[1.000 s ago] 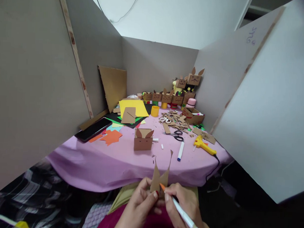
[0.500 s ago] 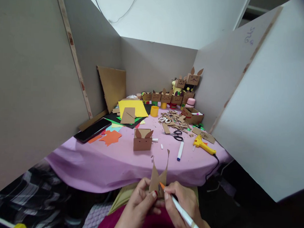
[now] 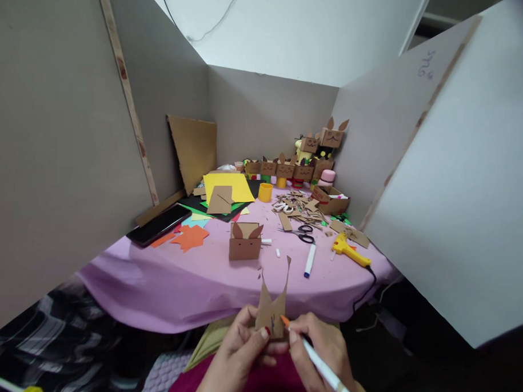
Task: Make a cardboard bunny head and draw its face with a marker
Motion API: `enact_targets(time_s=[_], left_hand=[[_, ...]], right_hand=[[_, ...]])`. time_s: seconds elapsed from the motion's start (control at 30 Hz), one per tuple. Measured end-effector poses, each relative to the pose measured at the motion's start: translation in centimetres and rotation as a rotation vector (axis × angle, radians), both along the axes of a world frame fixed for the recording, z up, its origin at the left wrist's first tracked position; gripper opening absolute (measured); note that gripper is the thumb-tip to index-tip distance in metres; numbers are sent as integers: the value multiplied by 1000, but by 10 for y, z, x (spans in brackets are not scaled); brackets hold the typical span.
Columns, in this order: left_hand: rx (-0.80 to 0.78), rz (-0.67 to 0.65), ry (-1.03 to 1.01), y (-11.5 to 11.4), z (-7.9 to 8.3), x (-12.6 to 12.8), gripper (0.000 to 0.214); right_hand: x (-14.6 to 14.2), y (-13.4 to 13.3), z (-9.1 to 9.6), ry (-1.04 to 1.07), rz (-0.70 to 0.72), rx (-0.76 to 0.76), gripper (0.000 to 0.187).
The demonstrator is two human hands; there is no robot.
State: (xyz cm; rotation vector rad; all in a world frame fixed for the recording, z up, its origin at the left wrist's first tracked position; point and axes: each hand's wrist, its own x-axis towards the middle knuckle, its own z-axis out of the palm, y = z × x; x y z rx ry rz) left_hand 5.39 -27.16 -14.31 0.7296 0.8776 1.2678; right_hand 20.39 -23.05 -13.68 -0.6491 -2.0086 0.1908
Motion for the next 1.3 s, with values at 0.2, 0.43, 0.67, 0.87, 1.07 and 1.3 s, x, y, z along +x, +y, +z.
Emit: enact_targets(time_s=[0.2, 0.43, 0.67, 0.87, 1.07, 1.3], left_hand=[[-38, 30, 9, -1, 1, -1, 35], [-75, 66, -5, 3, -8, -3, 38], [-68, 94, -45, 0, -4, 0, 32], [-95, 34, 6, 0, -5, 0, 30], [-114, 37, 55, 1, -8, -3, 31], [-105, 22, 76, 3, -11, -3, 25]], right_hand=[[4, 0, 9, 12, -32, -48, 12], [3, -1, 3, 151, -108, -150, 8], [-14, 3, -20, 348, -38, -662, 22], [-13, 8, -27, 378, 92, -830, 23], [-7, 11, -24, 360, 10, -745, 23], [4, -4, -8, 226, -36, -203, 16]])
